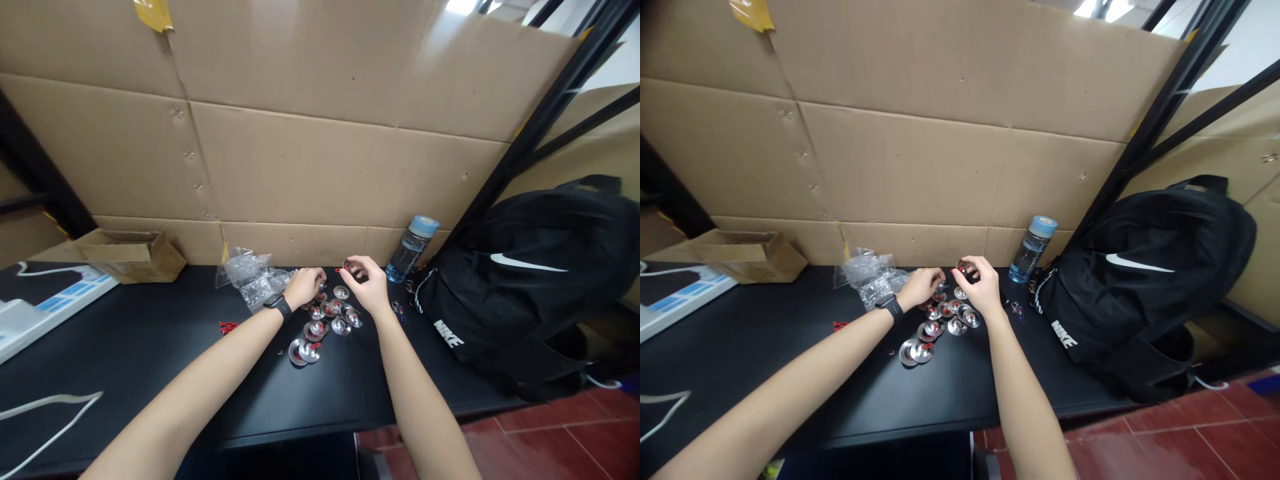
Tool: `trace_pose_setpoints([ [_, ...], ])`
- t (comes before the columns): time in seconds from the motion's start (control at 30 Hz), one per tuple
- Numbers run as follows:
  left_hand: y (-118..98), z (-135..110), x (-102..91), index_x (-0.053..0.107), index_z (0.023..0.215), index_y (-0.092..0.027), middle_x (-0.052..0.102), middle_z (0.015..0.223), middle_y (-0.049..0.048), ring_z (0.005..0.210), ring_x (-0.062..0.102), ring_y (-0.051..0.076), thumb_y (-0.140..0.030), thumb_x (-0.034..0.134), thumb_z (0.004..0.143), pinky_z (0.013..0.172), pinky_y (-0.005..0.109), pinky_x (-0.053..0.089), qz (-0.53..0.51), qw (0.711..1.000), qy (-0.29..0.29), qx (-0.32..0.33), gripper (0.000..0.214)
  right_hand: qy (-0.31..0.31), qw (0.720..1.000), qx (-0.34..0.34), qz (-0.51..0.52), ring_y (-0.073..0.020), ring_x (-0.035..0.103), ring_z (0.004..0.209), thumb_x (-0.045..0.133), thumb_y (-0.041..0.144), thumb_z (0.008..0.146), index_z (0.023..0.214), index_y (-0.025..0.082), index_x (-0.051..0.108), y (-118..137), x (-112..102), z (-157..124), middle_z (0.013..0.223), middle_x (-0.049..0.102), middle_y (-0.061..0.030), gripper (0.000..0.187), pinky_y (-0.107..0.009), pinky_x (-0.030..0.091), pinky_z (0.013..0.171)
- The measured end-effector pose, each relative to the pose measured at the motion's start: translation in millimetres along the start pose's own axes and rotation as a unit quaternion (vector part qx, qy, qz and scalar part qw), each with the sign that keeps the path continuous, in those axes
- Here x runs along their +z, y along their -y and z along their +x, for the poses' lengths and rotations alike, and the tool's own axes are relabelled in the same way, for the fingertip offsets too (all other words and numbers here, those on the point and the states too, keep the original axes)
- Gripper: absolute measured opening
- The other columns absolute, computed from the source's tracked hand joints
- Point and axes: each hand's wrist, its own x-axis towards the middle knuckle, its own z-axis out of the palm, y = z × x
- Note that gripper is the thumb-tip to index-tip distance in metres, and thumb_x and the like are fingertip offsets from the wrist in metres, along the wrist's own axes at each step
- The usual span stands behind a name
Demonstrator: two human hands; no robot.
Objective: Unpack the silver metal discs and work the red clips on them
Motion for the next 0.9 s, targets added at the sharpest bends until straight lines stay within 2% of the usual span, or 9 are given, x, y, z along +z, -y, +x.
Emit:
trace_pose_setpoints([
  [0.1, 2.5, 0.1, -4.8, 0.078, 0.105, -0.026, 0.081, 0.102, 0.0053, 0.097, 0.073, 0.021, -0.014, 0.057, 0.093, 0.088, 0.027, 0.05, 0.036, 0.999, -0.007, -0.011, 0.026, 0.017, 1.0, -0.003, -0.004, -0.0196, 0.067, 0.076, 0.076, 0.035, 0.086, 0.103, 0.023, 0.071, 1.1, 1.5, -1.0, 0.095, 0.073, -0.0051, 0.022, -0.032, 0.053, 0.066],
  [0.2, 8.5, 1.9, -8.1, 0.079, 0.104, -0.026, 0.081, 0.101, 0.0057, 0.094, 0.074, 0.022, -0.015, 0.056, 0.095, 0.09, 0.029, 0.05, 0.069, 0.997, -0.009, -0.029, 0.028, 0.033, 0.999, -0.005, -0.009, -0.0189, 0.066, 0.074, 0.076, 0.035, 0.087, 0.103, 0.022, 0.071, 1.6, 3.0, -2.1, 0.094, 0.072, -0.0046, 0.021, -0.031, 0.052, 0.065],
  [0.3, 10.4, -0.3, -8.1, 0.08, 0.102, -0.026, 0.081, 0.102, 0.0073, 0.1, 0.073, 0.025, -0.017, 0.056, 0.095, 0.098, 0.037, 0.048, 0.101, 0.995, -0.006, -0.023, 0.027, 0.04, 0.999, -0.004, -0.012, -0.0185, 0.066, 0.074, 0.075, 0.036, 0.087, 0.104, 0.022, 0.071, 0.4, 3.9, -2.8, 0.093, 0.072, -0.0046, 0.022, -0.031, 0.052, 0.065],
  [0.4, 9.0, -11.2, -14.0, 0.077, 0.114, -0.026, 0.074, 0.126, 0.0111, 0.125, 0.062, 0.032, -0.022, 0.057, 0.097, 0.11, 0.05, 0.039, 0.124, 0.992, -0.011, 0.006, 0.027, 0.044, 0.999, -0.003, -0.017, -0.0183, 0.066, 0.075, 0.075, 0.037, 0.087, 0.105, 0.022, 0.071, -1.1, 3.7, -2.9, 0.094, 0.072, -0.0048, 0.023, -0.031, 0.052, 0.065],
  [0.5, 14.4, -30.5, -35.2, 0.069, 0.13, -0.025, 0.057, 0.15, 0.0154, 0.144, 0.042, 0.038, -0.023, 0.057, 0.097, 0.115, 0.057, 0.031, 0.141, 0.989, -0.023, 0.03, 0.035, 0.043, 0.999, -0.005, -0.024, -0.0183, 0.066, 0.074, 0.075, 0.038, 0.088, 0.104, 0.022, 0.071, -1.5, 1.9, -2.2, 0.093, 0.072, -0.0047, 0.023, -0.031, 0.052, 0.064],
  [0.57, 25.8, -44.8, -55.1, 0.069, 0.131, -0.028, 0.059, 0.147, 0.0129, 0.14, 0.045, 0.036, -0.022, 0.06, 0.096, 0.114, 0.055, 0.034, 0.147, 0.988, -0.016, 0.043, 0.037, 0.043, 0.999, -0.007, -0.029, -0.0184, 0.065, 0.074, 0.074, 0.038, 0.089, 0.104, 0.022, 0.071, -0.8, 0.0, -1.7, 0.093, 0.072, -0.0049, 0.023, -0.031, 0.052, 0.064],
  [0.67, 50.8, -62.2, -78.0, 0.063, 0.139, -0.035, 0.062, 0.145, 0.0079, 0.13, 0.055, 0.031, -0.02, 0.053, 0.1, 0.11, 0.049, 0.038, 0.17, 0.979, 0.042, 0.1, 0.043, 0.052, 0.998, -0.012, -0.031, -0.0186, 0.065, 0.074, 0.074, 0.037, 0.089, 0.106, 0.022, 0.071, 2.3, -2.1, -1.1, 0.094, 0.072, -0.0052, 0.023, -0.032, 0.053, 0.065],
  [0.77, 76.1, -70.1, -81.6, 0.055, 0.148, -0.039, 0.05, 0.159, 0.0066, 0.144, 0.047, 0.031, -0.011, 0.051, 0.098, 0.115, 0.051, 0.032, 0.198, 0.967, 0.082, 0.136, 0.057, 0.068, 0.997, -0.025, -0.032, -0.0192, 0.066, 0.077, 0.075, 0.035, 0.089, 0.107, 0.023, 0.07, 7.4, -1.9, -1.6, 0.096, 0.071, -0.0051, 0.022, -0.032, 0.053, 0.066],
  [0.9, 103.1, -67.4, -77.7, 0.063, 0.14, -0.039, 0.053, 0.157, 0.0076, 0.148, 0.044, 0.031, -0.017, 0.057, 0.099, 0.117, 0.051, 0.028, 0.203, 0.965, 0.096, 0.137, 0.047, 0.085, 0.995, -0.033, -0.029, -0.0194, 0.066, 0.078, 0.075, 0.033, 0.089, 0.107, 0.023, 0.07, 12.6, 0.9, -2.8, 0.097, 0.071, -0.0053, 0.021, -0.033, 0.053, 0.067],
])
